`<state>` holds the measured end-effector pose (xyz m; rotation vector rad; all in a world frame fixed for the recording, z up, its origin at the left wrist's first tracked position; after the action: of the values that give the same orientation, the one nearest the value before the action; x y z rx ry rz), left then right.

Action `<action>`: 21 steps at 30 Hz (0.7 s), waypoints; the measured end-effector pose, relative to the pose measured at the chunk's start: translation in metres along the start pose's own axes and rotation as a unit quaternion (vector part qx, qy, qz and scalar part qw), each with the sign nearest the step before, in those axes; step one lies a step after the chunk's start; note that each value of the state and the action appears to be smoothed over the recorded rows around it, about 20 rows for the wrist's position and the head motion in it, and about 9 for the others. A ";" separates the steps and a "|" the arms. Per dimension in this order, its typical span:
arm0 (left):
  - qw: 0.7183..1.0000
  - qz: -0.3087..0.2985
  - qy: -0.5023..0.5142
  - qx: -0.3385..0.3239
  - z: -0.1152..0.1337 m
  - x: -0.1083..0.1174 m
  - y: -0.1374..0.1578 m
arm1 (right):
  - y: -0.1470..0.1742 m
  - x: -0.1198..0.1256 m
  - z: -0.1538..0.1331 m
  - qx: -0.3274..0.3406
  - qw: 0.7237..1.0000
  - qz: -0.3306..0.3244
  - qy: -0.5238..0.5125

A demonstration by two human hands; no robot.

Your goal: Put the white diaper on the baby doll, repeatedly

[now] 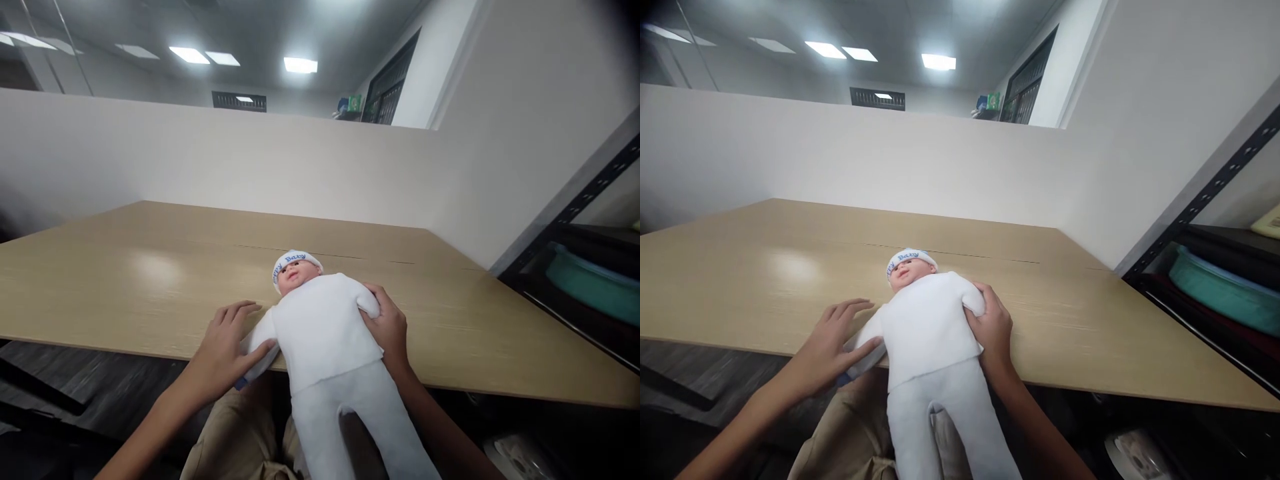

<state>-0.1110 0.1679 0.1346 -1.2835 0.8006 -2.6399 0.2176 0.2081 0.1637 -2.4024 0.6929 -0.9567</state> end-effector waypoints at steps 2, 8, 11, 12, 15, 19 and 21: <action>0.998 -0.067 0.011 0.003 -0.005 -0.012 -0.013 | -0.003 -0.012 0.012 -0.026 0.999 -0.015 0.016; 0.981 -0.178 -0.064 0.041 -0.007 -0.026 -0.049 | -0.017 -0.030 0.029 -0.034 0.995 -0.047 0.078; 0.980 -0.170 -0.097 0.028 -0.018 -0.026 -0.062 | -0.024 -0.026 0.036 0.022 0.991 -0.071 0.113; 0.981 -0.166 -0.103 0.021 -0.024 -0.026 -0.064 | -0.027 -0.023 0.040 0.045 0.988 -0.083 0.123; 0.982 -0.154 -0.109 0.003 -0.043 -0.023 -0.065 | -0.033 -0.013 0.058 0.094 0.976 -0.123 0.153; 0.984 -0.158 -0.080 0.023 -0.070 -0.019 -0.062 | -0.036 -0.002 0.076 0.125 0.964 -0.176 0.153; 0.983 -0.171 -0.062 0.032 -0.080 -0.021 -0.062 | -0.037 0.001 0.078 0.140 0.966 -0.175 0.132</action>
<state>-0.1493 0.2606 0.1104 -1.6817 0.5126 -2.7700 0.2848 0.2535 0.1341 -2.2029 0.1961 -1.4325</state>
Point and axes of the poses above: each hand's wrist, its own y-axis away from the middle knuckle, its own x-axis out of the back of the hand, z = x × y, the point moved 6 cm from there along -y, towards the middle knuckle, and after that the axes turned 6 degrees about z, right-handed, at the moved point
